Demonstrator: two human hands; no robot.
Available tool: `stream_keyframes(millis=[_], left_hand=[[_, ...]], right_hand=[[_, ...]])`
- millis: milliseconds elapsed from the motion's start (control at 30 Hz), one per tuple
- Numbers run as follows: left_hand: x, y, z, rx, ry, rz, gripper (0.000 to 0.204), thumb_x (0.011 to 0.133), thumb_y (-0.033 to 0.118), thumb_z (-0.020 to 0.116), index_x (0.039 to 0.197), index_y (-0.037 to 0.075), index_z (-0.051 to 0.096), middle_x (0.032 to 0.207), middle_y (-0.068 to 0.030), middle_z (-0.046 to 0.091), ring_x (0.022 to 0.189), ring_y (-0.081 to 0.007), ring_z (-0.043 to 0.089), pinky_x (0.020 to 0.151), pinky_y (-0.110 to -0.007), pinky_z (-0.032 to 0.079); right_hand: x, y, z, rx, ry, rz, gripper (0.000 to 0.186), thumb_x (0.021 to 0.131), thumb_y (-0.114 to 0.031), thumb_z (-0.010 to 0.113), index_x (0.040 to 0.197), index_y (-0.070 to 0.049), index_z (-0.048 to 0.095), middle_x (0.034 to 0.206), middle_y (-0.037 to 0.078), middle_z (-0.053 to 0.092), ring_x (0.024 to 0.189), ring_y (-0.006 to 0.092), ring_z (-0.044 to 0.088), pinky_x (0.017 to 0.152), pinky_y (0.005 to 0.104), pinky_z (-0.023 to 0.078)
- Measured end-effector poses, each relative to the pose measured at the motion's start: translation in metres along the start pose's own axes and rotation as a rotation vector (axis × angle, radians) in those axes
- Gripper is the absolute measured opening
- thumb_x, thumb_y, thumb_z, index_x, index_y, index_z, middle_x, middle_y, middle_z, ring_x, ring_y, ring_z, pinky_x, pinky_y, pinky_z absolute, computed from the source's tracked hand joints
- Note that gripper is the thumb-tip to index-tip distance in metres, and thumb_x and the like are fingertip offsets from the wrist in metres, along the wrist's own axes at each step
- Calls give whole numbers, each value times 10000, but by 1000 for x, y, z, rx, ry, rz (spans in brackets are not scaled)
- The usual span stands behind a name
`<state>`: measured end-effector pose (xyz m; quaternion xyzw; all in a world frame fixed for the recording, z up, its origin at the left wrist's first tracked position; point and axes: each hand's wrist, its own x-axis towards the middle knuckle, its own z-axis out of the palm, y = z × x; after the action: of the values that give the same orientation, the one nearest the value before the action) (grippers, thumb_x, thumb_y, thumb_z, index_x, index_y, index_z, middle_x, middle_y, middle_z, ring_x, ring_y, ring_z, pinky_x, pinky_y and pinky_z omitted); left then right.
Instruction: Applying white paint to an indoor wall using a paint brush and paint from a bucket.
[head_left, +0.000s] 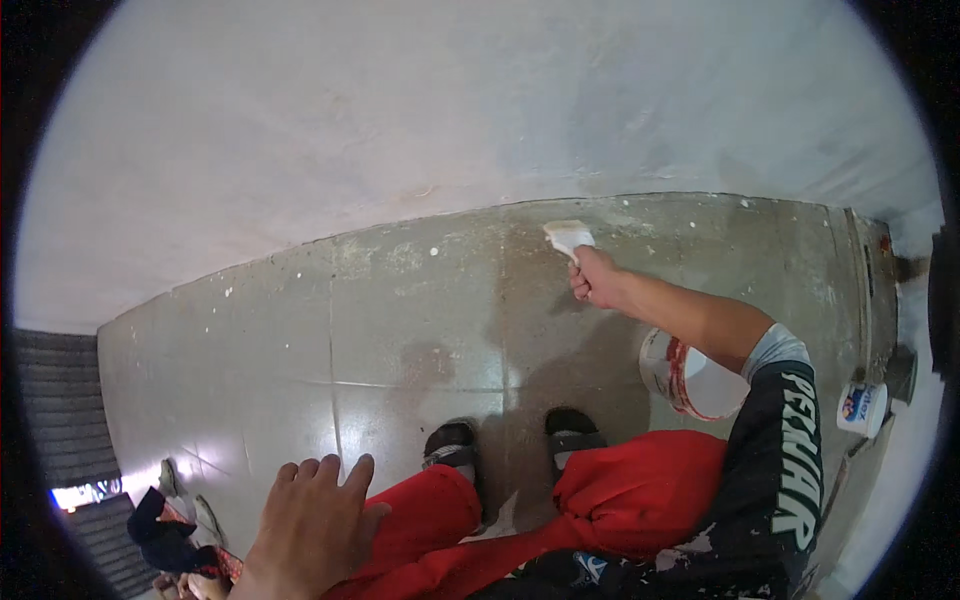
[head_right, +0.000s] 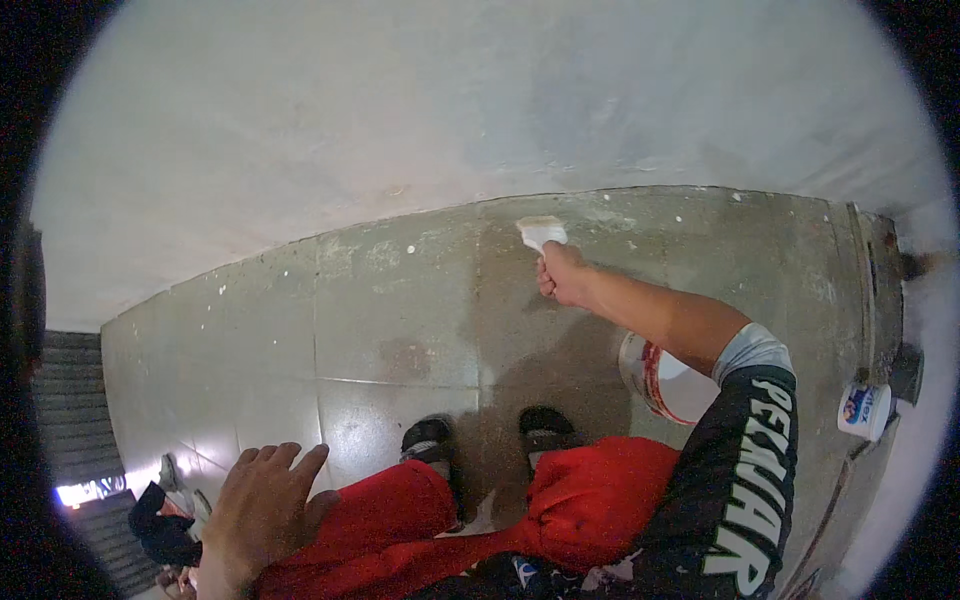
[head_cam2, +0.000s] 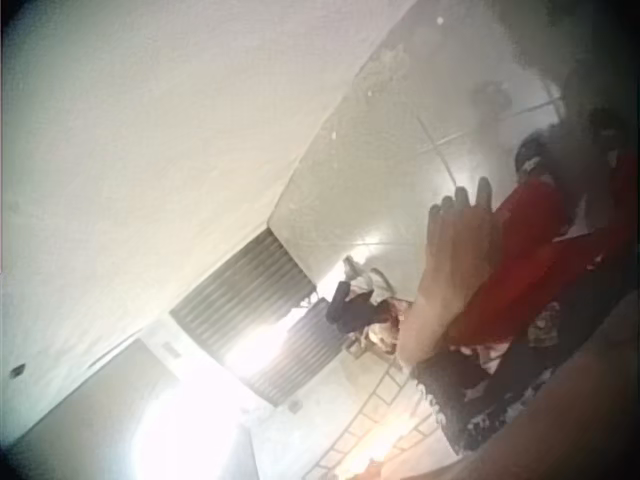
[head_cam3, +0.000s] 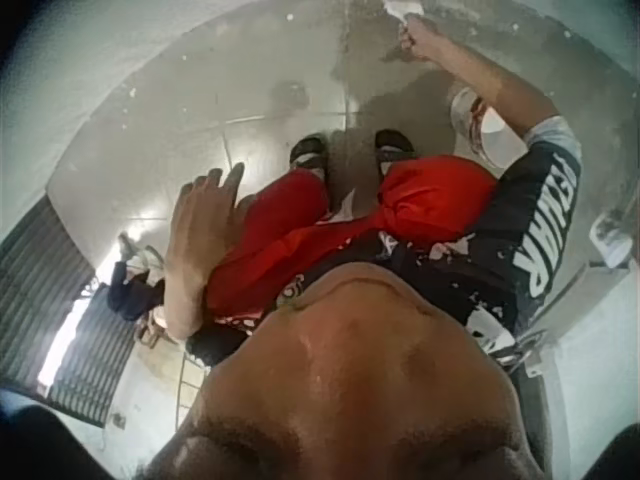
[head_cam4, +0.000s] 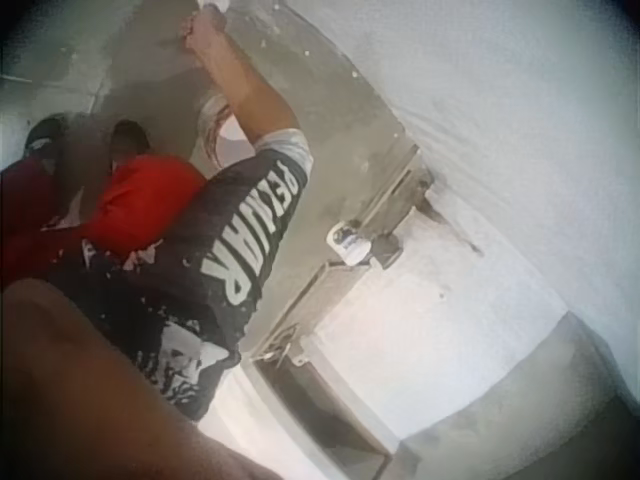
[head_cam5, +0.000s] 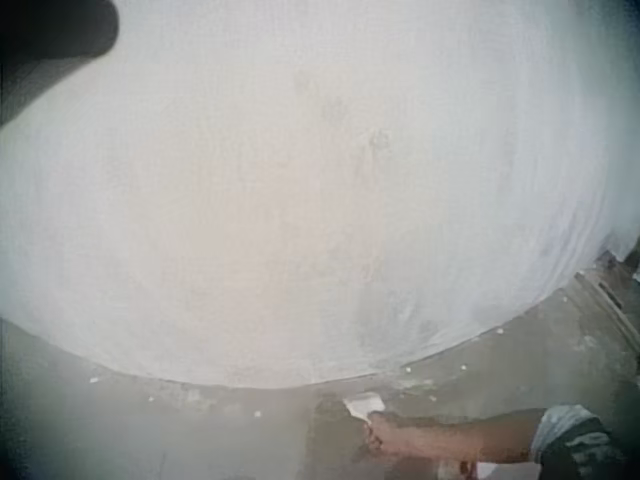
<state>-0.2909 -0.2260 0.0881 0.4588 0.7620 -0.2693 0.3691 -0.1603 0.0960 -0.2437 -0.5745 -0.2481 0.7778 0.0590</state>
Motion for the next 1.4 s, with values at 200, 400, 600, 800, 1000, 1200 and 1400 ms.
stream_keyframes(millis=[200, 400, 600, 800, 1000, 1200, 1400], left_hand=[[-7, -3, 12, -113, 130, 113, 519, 882, 358, 613, 1306, 74, 511, 1361, -200, 479, 1262, -346, 459, 1079, -435, 347], [0, -9, 14, -112, 28, -32, 507, 878, 348, 614, 1291, 70, 520, 1347, -198, 486, 1255, -354, 460, 1074, -445, 350], [-13, 8, -2, -163, 211, 114, 483, 859, 311, 624, 1260, 57, 535, 1291, -206, 516, 1242, -359, 470, 1058, -451, 357], [-54, 1, 18, -134, 408, -34, 338, 842, 231, 610, 1107, 22, 586, 1128, -206, 608, 1026, -380, 594, 898, -437, 475], [-69, 0, 34, -602, 68, -5, 545, 817, 351, 657, 1239, 28, 540, 1247, -211, 550, 1199, -379, 511, 1045, -458, 374], [-60, -14, 42, -348, 292, -56, 428, 923, 264, 550, 1262, 6, 503, 1205, -233, 565, 1110, -416, 530, 954, -453, 424], [-51, -22, 37, -401, 392, 254, 423, 910, 274, 567, 1229, 0, 515, 1175, -246, 568, 1071, -436, 529, 924, -471, 424]], right_hand=[[59, -15, 4, 86, 45, -22, 214, 933, -258, 391, 793, -107, 448, 613, -17, 419, 441, 79, 323, 376, 251, 212], [68, -27, 16, 113, 54, -24, 229, 931, -273, 397, 770, -118, 446, 591, -23, 411, 435, 74, 317, 371, 257, 201], [82, -2, 24, 86, 4, 36, 207, 918, -249, 400, 755, -124, 430, 587, -19, 415, 427, 77, 330, 367, 250, 209], [70, -9, 66, 111, -38, -63, 191, 911, -246, 397, 777, -113, 421, 602, -19, 408, 419, 79, 318, 357, 255, 193], [9, -29, 57, -190, -439, 266, 226, 953, -272, 432, 855, -73, 472, 614, -40, 408, 433, 48, 316, 355, 228, 196], [-100, -72, 22, -885, -479, -165, 289, 945, -345, 535, 872, -66, 546, 608, -54, 385, 458, 34, 283, 378, 222, 209], [-156, -117, -80, -1279, -29, -457, 369, 928, -411, 553, 787, -70, 570, 641, -24, 505, 511, 60, 442, 422, 239, 327]])
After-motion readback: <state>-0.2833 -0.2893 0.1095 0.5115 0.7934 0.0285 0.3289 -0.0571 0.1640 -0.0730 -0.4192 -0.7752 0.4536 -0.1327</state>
